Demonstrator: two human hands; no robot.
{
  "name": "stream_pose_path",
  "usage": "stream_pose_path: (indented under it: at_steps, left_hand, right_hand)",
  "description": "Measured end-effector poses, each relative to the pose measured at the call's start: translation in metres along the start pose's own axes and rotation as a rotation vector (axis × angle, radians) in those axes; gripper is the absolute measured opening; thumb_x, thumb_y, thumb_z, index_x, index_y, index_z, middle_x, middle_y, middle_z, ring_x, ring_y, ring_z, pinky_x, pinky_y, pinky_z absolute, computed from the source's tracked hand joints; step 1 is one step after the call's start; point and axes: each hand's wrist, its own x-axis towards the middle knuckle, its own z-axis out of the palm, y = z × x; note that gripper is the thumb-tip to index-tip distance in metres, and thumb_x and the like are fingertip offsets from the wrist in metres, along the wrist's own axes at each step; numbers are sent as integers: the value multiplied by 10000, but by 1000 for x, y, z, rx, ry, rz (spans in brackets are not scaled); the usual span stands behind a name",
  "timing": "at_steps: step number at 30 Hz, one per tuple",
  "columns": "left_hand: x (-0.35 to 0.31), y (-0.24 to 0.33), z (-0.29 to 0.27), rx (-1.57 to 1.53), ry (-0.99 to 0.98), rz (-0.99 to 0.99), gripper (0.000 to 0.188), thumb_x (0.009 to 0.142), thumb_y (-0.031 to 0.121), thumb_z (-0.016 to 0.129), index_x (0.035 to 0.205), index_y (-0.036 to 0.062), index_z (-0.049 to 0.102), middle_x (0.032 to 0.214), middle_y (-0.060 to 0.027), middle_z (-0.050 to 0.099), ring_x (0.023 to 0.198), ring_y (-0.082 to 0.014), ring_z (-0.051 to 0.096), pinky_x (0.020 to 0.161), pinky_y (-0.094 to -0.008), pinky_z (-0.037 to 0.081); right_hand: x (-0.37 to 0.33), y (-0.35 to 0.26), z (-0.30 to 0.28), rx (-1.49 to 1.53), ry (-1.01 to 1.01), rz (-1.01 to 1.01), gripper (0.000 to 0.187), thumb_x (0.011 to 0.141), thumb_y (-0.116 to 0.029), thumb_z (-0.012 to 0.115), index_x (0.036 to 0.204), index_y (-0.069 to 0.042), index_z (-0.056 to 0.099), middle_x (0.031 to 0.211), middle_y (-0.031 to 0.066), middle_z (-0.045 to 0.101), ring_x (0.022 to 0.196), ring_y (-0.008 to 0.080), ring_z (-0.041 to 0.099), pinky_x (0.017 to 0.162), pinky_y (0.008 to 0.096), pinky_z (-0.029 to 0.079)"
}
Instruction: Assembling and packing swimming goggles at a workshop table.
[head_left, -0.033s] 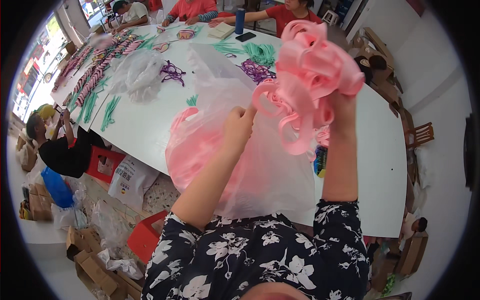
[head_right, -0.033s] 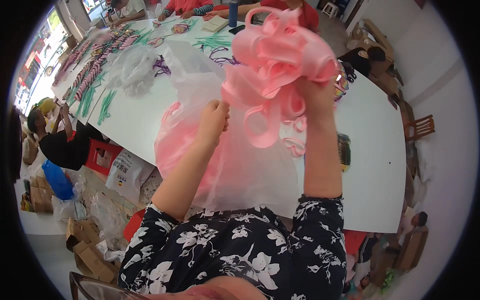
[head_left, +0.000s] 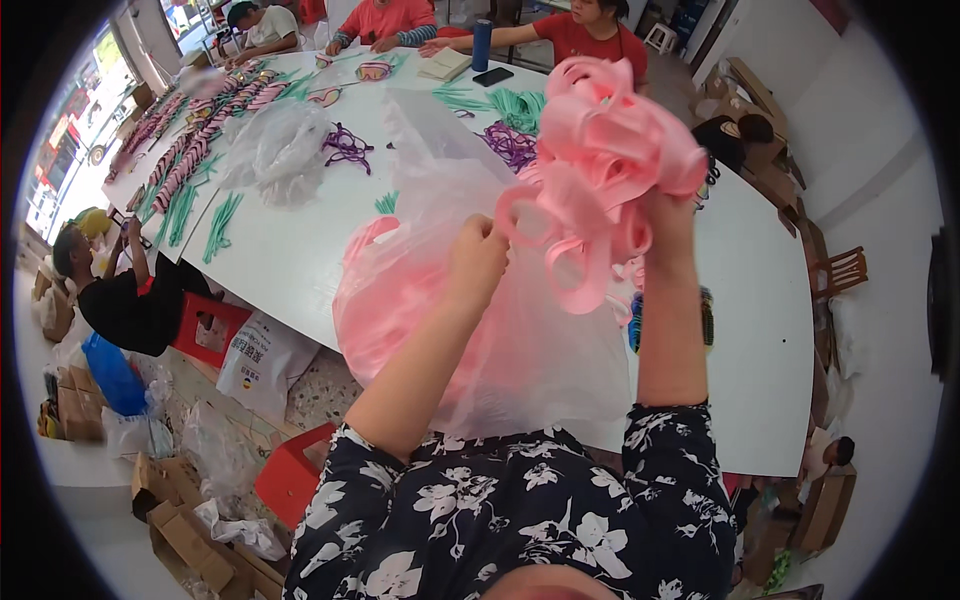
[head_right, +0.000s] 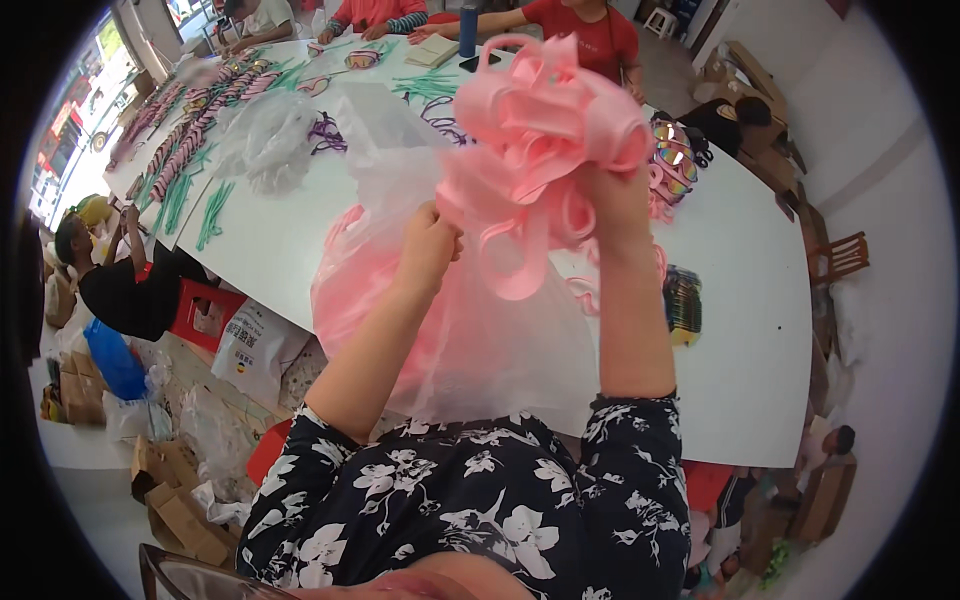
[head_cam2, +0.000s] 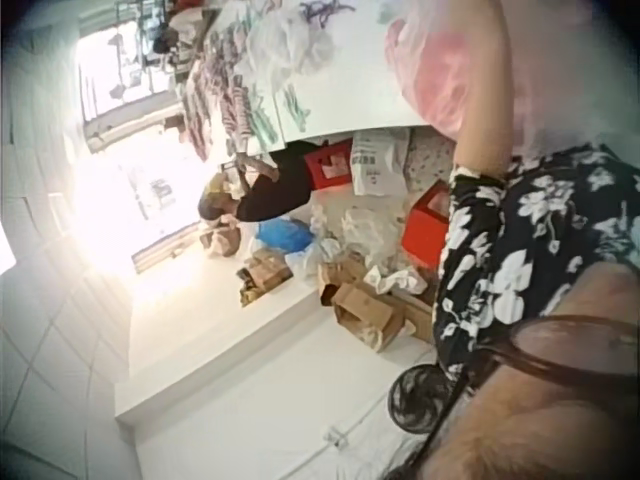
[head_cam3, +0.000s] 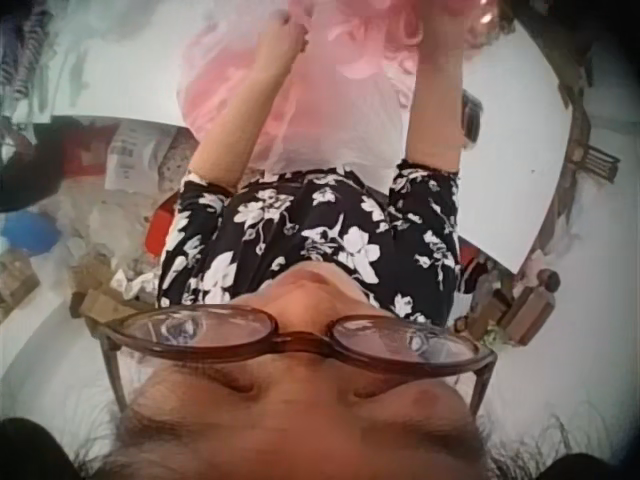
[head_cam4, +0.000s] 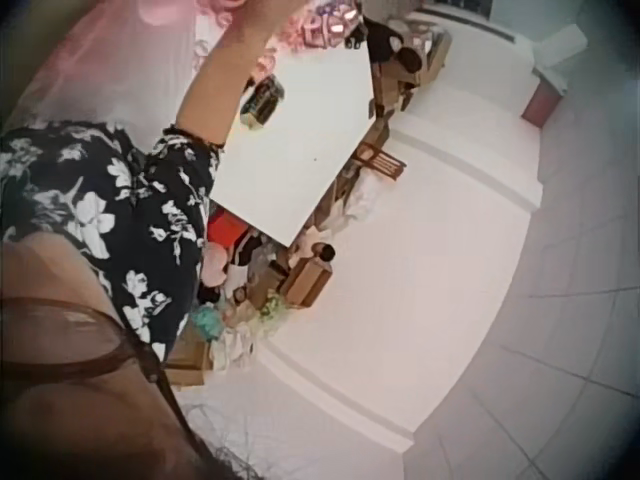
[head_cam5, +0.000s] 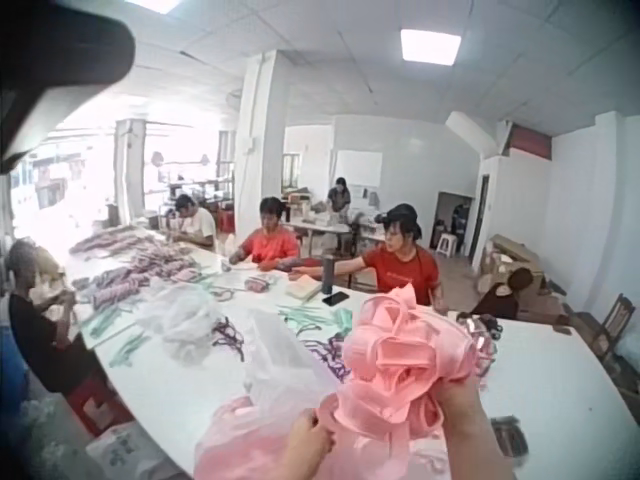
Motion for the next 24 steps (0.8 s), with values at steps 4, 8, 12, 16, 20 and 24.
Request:
stream_pose_path:
  at_steps: [4,8,12,16,20,24]
  left_hand:
    - [9,-37,0,-191,32,359,254,927,225,563,923,-28,568,806,-115,622,649,-168,596,547,-301,465]
    - [-4,-46,-30,-36,112,489,158,941,90,486,995,-29,574,949,-136,630,782,-173,611,691,-305,494]
    - [-31,-52,-84,-225,340,333,246,958,133,467,1142,14,578,1019,-48,631,857,-147,600,769,-284,495]
    - [-71,-17,-131,-732,208,320,259,965,139,447,1152,6,569,1025,-70,636,872,-147,604,773,-291,499]
    - [-94,10,-153,-738,4,388,273,971,123,460,1203,5,543,1068,-80,627,910,-152,616,787,-300,511]
    - [-99,29,-161,-707,29,353,316,980,123,461,1261,-10,516,1148,-99,616,971,-170,621,820,-307,518]
  right_hand:
    - [-44,30,46,416,-86,326,561,759,2,665,1297,-42,512,1201,55,589,1099,174,570,938,328,461]
    - [-60,50,57,617,-55,461,575,780,-19,704,1314,-79,500,1222,60,579,1104,186,576,938,348,470]
    - [-52,54,36,548,-168,410,575,808,-203,726,1316,-77,489,1218,125,591,1055,228,616,879,351,526]
    - [-50,30,35,455,-246,235,584,793,-226,739,1309,-95,498,1221,118,590,1056,223,614,878,349,519]
    - [-75,-13,60,484,-436,198,594,778,-248,752,1302,-114,508,1224,111,590,1058,219,612,878,348,511]
    - [-104,-22,107,526,-810,370,603,763,-270,765,1295,-133,517,1227,105,589,1059,215,609,878,346,504]
